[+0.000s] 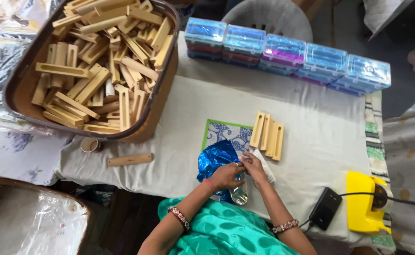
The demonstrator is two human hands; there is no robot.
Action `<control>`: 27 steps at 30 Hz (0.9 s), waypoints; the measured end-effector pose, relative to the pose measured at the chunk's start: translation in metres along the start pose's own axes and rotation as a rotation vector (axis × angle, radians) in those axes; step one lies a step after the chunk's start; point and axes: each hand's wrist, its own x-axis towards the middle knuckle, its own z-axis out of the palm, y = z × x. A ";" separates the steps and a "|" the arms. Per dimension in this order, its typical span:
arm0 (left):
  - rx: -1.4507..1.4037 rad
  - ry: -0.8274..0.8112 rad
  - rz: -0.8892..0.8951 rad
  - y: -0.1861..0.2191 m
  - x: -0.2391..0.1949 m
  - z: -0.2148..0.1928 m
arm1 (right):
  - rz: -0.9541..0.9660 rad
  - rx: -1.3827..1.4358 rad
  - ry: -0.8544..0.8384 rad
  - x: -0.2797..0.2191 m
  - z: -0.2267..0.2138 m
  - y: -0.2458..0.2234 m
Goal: The person wipes wooden handle-shaped parts one at a time with a white cloth over a printed mat, setting each wiped part aside. Near the end, the person lays a blue foil sheet over the printed card and smooths and folds it around the card by hand.
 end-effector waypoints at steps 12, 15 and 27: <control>-0.254 0.836 -0.533 -0.076 -0.051 -0.070 | -0.360 0.226 0.347 0.065 0.010 0.014; -0.694 0.676 -0.673 -0.116 -0.057 -0.074 | -0.396 0.214 0.456 0.070 0.028 0.008; -1.301 0.418 -0.800 -0.146 -0.027 -0.059 | -0.360 0.284 0.404 0.065 0.016 0.024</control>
